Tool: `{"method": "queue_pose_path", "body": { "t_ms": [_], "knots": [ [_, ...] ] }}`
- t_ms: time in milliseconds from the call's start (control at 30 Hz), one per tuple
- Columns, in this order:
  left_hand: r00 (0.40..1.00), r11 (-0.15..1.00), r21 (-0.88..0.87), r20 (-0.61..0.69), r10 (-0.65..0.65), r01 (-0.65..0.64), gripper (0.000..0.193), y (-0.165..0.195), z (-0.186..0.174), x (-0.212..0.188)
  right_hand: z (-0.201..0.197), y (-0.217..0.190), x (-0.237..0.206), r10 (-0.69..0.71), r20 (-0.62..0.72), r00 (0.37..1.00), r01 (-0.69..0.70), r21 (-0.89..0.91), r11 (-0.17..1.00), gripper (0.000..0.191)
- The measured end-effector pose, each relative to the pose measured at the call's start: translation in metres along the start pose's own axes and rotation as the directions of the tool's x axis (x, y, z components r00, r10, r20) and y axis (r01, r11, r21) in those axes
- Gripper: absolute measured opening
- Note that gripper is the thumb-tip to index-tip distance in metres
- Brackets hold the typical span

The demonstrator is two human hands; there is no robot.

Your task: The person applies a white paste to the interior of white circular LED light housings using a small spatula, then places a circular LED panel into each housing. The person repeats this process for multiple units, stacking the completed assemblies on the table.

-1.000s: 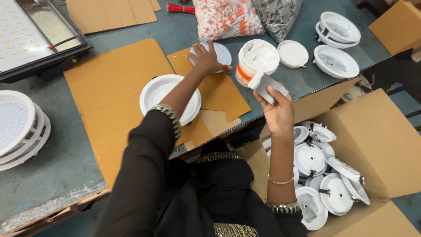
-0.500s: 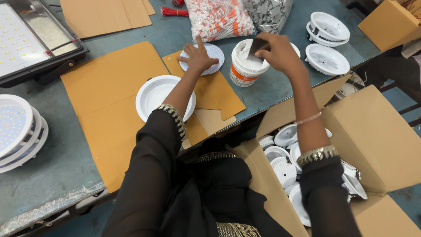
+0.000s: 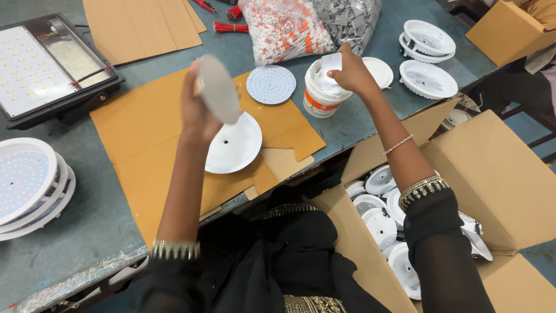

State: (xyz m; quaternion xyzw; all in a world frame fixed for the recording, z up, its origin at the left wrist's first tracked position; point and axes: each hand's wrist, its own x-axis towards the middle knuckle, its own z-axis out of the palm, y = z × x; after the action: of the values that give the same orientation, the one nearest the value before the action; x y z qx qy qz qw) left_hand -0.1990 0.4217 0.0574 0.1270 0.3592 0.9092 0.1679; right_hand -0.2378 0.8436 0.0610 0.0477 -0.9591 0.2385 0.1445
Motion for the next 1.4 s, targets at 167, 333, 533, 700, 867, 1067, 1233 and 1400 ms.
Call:
{"method": "queue_pose_path", "body": {
  "t_ms": [167, 333, 533, 700, 867, 1067, 1233, 1400],
  "knots": [
    [0.999, 0.974, -0.226, 0.033, -0.022, 0.029, 0.101, 0.014, 0.015, -0.112, 0.013, -0.003, 0.001, 0.234, -0.046, 0.971, -0.223, 0.175, 0.959, 0.061],
    [0.999, 0.983, -0.181, -0.043, -0.018, 0.010, 0.110, 0.017, 0.033, -0.168, 0.011, -0.016, -0.001, 0.361, 0.016, 0.932, -0.318, 0.512, 0.798, 0.056],
    [0.997, 0.955, -0.296, -0.082, -0.016, -0.009, 0.117, 0.010, 0.029, -0.186, 0.003, -0.026, 0.002, 0.383, 0.075, 0.921, -0.324, 0.695, 0.642, 0.054],
    [0.995, 0.907, -0.421, -0.097, -0.017, -0.026, 0.122, -0.002, 0.025, -0.183, -0.003, -0.034, 0.006, 0.422, 0.037, 0.906, -0.331, 0.683, 0.651, 0.055],
    [1.000, 0.890, -0.455, -0.011, -0.026, 0.018, 0.118, -0.012, 0.031, -0.173, -0.012, -0.048, -0.004, 0.358, 0.108, 0.928, -0.307, 0.767, 0.563, 0.034],
    [0.997, 0.851, -0.522, 0.067, -0.026, 0.058, 0.114, -0.031, 0.036, -0.152, -0.023, -0.122, -0.047, 0.113, 0.276, 0.954, -0.297, 0.915, 0.274, 0.034],
    [0.999, 0.810, -0.586, 0.046, 0.005, 0.023, 0.109, -0.053, 0.034, -0.141, 0.000, -0.206, -0.113, -0.111, 0.278, 0.954, -0.279, 0.960, 0.010, 0.044],
    [0.991, 0.770, -0.624, -0.102, 0.091, -0.135, 0.099, -0.074, 0.035, -0.141, 0.057, -0.285, -0.189, -0.042, -0.017, 0.999, 0.025, 0.979, 0.202, 0.043]
  ]
}}
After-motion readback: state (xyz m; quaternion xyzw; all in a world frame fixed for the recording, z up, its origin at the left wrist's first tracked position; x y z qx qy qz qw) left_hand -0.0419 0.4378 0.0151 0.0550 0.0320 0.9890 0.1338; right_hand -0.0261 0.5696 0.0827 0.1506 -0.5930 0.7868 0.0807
